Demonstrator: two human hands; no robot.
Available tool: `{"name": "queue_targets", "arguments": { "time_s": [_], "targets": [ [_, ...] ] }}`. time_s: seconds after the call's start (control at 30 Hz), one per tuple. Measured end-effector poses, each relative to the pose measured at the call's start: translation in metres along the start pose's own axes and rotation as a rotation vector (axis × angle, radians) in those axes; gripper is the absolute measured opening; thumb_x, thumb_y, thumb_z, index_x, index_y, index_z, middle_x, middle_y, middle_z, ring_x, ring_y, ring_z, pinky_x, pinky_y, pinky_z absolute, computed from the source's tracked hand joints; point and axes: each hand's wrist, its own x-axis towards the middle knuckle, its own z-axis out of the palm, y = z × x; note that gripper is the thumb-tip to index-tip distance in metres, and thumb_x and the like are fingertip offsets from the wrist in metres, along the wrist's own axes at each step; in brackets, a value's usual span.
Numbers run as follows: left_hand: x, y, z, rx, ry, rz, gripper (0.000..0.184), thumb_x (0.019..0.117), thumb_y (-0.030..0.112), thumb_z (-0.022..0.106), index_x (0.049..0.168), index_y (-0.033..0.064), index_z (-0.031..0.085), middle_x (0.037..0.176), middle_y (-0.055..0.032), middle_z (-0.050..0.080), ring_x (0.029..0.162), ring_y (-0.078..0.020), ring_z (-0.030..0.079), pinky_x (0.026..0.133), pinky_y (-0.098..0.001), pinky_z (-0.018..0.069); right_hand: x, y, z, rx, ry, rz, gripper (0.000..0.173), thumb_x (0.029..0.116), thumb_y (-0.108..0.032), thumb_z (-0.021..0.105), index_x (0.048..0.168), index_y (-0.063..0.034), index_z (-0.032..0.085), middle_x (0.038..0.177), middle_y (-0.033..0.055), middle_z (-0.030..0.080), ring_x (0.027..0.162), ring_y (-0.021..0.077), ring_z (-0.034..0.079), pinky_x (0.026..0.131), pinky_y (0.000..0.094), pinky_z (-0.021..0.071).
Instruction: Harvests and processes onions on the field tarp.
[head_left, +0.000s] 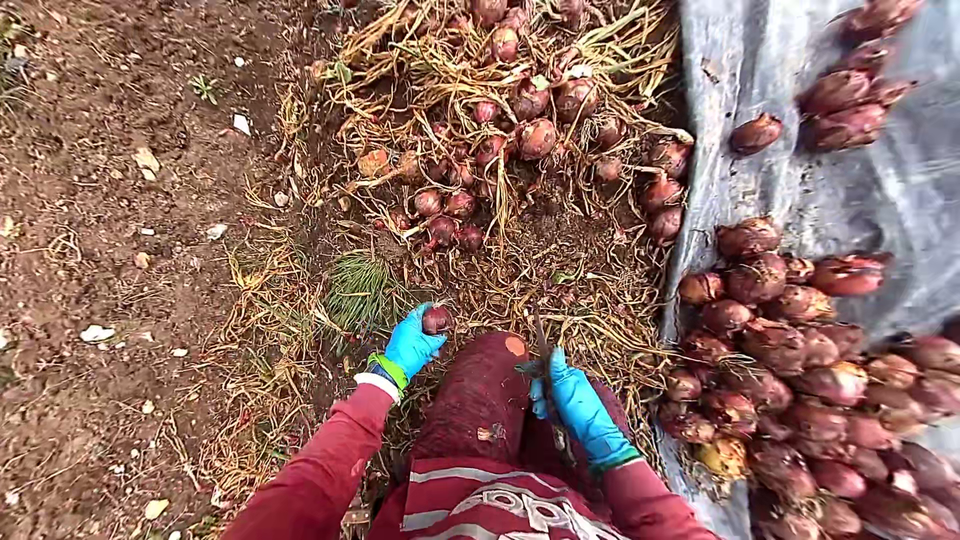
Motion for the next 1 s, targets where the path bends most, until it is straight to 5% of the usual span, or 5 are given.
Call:
{"name": "queue_targets", "arguments": {
  "time_s": [0.27,0.47,0.6,0.8,1.0],
  "targets": [
    [-0.097,0.124,0.02,0.958,-0.257,0.728,0.024,0.103,0.035,0.062,0.113,0.0163,0.074,0.106,-0.0072,0.075,0.099,-0.0269,0.072,0.086,-0.0567,0.0571,-0.067,-0.045,0.016,-0.114,0.038,-0.428,0.087,0.0948,-0.082,0.023,0.087,-0.0076,0.068,0.059,0.0073,0.06,0.047,0.0202,0.058,0.047,0.0366,0.0533],
    [-0.127,0.146,0.026,0.858,-0.075,0.695,0.034,0.1025,0.046,0.06,0.109,0.0154,0.075,0.103,-0.0063,0.075,0.097,-0.0248,0.072,0.088,-0.0553,0.0569,-0.103,-0.014,-0.007,-0.094,0.037,-0.445,0.08,0.1031,-0.069,0.021,0.101,-0.0068,0.072,0.058,0.0059,0.059,0.045,0.0183,0.055,0.044,0.0354,0.0511],
    [-0.164,0.175,0.085,1.053,-0.46,0.764,0.034,0.1054,0.04,0.053,0.104,0.0125,0.073,0.101,-0.0098,0.074,0.097,-0.0309,0.071,0.083,-0.0625,0.0549,-0.104,-0.013,-0.026,-0.226,0.023,-0.502,0.092,0.0838,-0.094,0.022,0.082,-0.0132,0.067,0.059,0.0022,0.061,0.048,0.0173,0.059,0.046,0.0362,0.0534],
    [0.024,0.203,0.063,0.773,0.016,0.373,0.037,0.1049,0.044,0.053,0.129,0.0224,0.071,0.122,-0.007,0.074,0.118,-0.0282,0.069,0.102,-0.0608,0.0524,-0.084,-0.027,-0.098,0.261,0.511,-0.502,0.092,0.1025,-0.067,0.002,0.107,-0.0043,0.069,0.058,0.0077,0.059,0.043,0.0196,0.056,0.041,0.0378,0.0528],
    [0.179,0.144,0.075,1.03,0.116,0.038,0.086,0.0779,0.025,0.085,0.151,0.0027,0.046,0.139,-0.0269,0.059,0.119,-0.0447,0.064,0.096,-0.0656,0.0542,-0.077,0.02,-0.094,0.235,0.341,-0.152,0.083,0.105,-0.063,0.011,0.1,-0.0021,0.066,0.062,0.0076,0.064,0.048,0.0197,0.061,0.047,0.0365,0.0552]
  ]
}}
